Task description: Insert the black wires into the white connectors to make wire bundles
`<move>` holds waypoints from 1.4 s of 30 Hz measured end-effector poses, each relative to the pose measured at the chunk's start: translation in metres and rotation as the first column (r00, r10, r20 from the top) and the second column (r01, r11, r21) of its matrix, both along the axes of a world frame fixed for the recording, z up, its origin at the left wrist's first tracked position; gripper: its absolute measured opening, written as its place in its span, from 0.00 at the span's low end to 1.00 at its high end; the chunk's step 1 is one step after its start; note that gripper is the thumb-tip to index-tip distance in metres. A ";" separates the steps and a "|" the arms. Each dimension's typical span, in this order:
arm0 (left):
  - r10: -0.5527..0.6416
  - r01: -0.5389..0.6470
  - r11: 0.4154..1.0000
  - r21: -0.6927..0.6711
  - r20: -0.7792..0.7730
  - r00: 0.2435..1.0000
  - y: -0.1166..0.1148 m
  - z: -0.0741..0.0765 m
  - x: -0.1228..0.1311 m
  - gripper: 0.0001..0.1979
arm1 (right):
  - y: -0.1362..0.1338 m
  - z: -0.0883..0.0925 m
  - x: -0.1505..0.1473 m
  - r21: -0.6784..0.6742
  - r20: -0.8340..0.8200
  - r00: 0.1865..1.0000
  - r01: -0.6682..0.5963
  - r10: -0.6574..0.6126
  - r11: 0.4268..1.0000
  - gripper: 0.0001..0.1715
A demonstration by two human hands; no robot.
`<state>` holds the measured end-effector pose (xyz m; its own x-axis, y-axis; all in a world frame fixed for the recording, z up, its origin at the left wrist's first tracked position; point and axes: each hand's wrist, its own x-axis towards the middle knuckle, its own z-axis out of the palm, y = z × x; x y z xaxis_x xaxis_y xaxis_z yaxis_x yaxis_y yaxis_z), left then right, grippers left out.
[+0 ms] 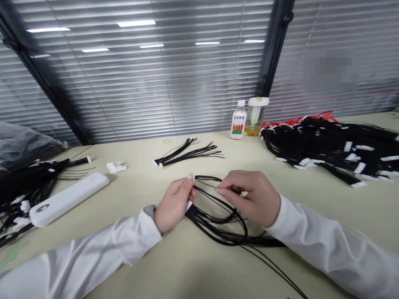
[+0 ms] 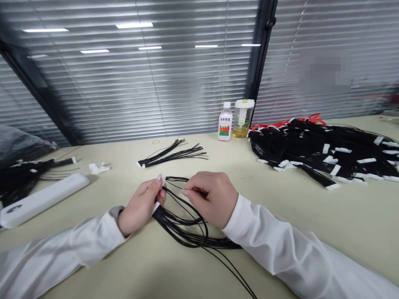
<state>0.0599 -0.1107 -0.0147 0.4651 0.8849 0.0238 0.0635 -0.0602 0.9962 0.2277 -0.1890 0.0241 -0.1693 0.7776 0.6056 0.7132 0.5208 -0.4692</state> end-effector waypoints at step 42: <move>-0.226 0.263 0.949 0.177 -0.202 0.953 -0.007 0.011 -0.001 0.21 | 0.005 -0.018 -0.006 -0.026 0.156 0.986 0.071 -0.066 0.997 0.11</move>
<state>0.0590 -0.1181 -0.0041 0.6794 0.7288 0.0853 0.1960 -0.2922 0.9361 0.2217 -0.1842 0.0058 -0.2047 0.8086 0.5516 0.8119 0.4550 -0.3658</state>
